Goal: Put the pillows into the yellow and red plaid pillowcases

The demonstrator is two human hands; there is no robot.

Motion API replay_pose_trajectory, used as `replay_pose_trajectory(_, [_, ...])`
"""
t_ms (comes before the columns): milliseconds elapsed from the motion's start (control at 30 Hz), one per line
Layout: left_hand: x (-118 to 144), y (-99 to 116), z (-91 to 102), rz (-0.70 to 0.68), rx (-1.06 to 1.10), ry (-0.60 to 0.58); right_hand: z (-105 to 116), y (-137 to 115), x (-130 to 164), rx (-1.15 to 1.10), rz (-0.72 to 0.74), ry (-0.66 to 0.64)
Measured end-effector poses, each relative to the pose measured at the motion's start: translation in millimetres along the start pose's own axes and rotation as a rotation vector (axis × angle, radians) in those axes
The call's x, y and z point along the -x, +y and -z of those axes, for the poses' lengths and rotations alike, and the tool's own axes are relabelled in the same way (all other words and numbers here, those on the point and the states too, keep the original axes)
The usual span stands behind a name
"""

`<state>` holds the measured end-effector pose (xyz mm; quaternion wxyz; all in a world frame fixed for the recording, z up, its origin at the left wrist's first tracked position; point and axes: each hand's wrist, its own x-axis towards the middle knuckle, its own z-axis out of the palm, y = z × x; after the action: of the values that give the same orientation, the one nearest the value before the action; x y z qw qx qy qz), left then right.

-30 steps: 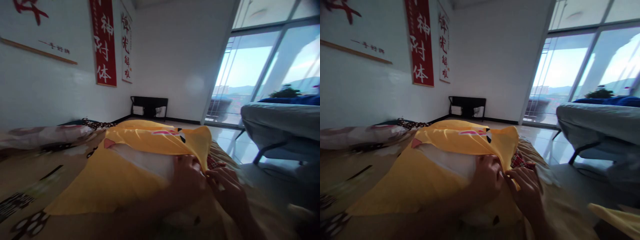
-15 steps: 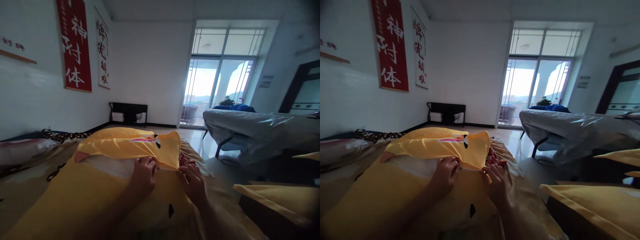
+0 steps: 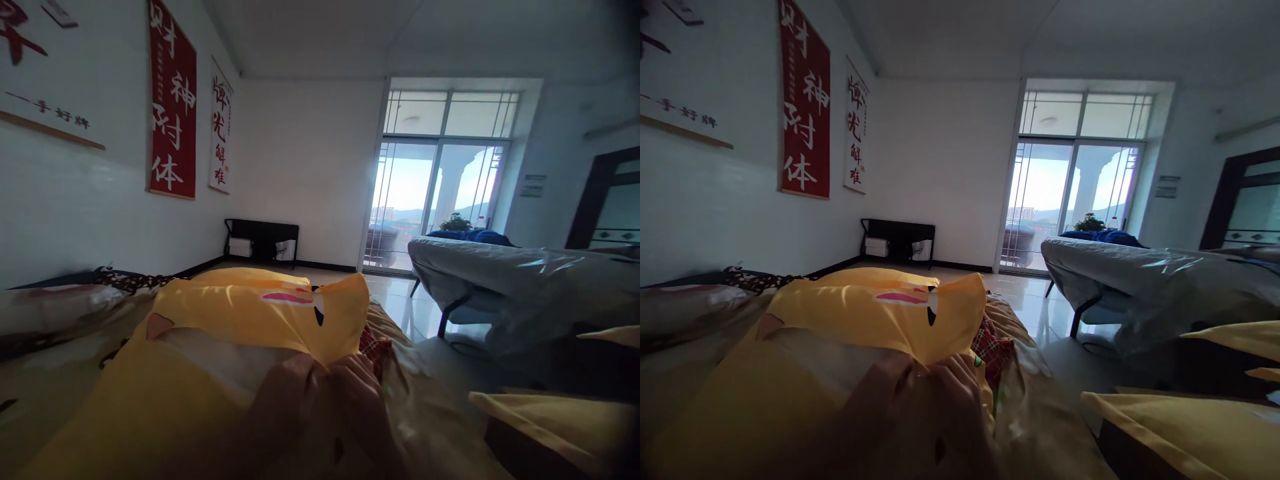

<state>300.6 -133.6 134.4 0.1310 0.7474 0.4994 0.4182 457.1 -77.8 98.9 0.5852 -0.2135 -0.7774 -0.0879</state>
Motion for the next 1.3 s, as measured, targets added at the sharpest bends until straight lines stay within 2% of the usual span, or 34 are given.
replay_pose_trajectory(267, [-0.4,-22.7,34.8,0.103,-0.186,0.003,14.0,17.4,-2.3,0.072,0.038,-0.005])
replay_pose_trajectory(567, [7.8,-64.4,78.7,0.162,-0.170,0.046,15.5,25.6,-4.6,0.122,0.123,-0.036])
replay_pose_trajectory(667, [12.6,-66.6,89.3,0.176,-0.206,0.045,14.8,29.7,-3.8,0.122,0.109,-0.065])
replay_pose_trajectory(800, [26.4,-54.3,91.0,0.158,-0.227,0.036,15.3,31.5,-2.0,0.126,0.088,-0.095])
replay_pose_trajectory(900, [40.6,-40.9,82.7,0.134,-0.255,0.007,13.8,16.8,-0.5,0.161,0.114,-0.056])
replay_pose_trajectory(1033, [59.1,-24.7,66.9,0.117,-0.226,-0.060,1.4,-29.6,2.3,0.116,0.242,-0.097])
replay_pose_trajectory(1133, [68.8,-16.4,58.6,0.012,-0.212,-0.102,-10.0,-62.2,4.2,0.081,0.297,-0.100])
replay_pose_trajectory(1200, [73.2,-14.0,57.1,-0.040,-0.216,-0.135,-14.5,-73.6,5.6,0.074,0.302,-0.102])
replay_pose_trajectory(1300, [79.3,-15.1,59.9,-0.037,-0.190,-0.188,-17.9,-77.5,8.5,0.023,0.298,-0.097])
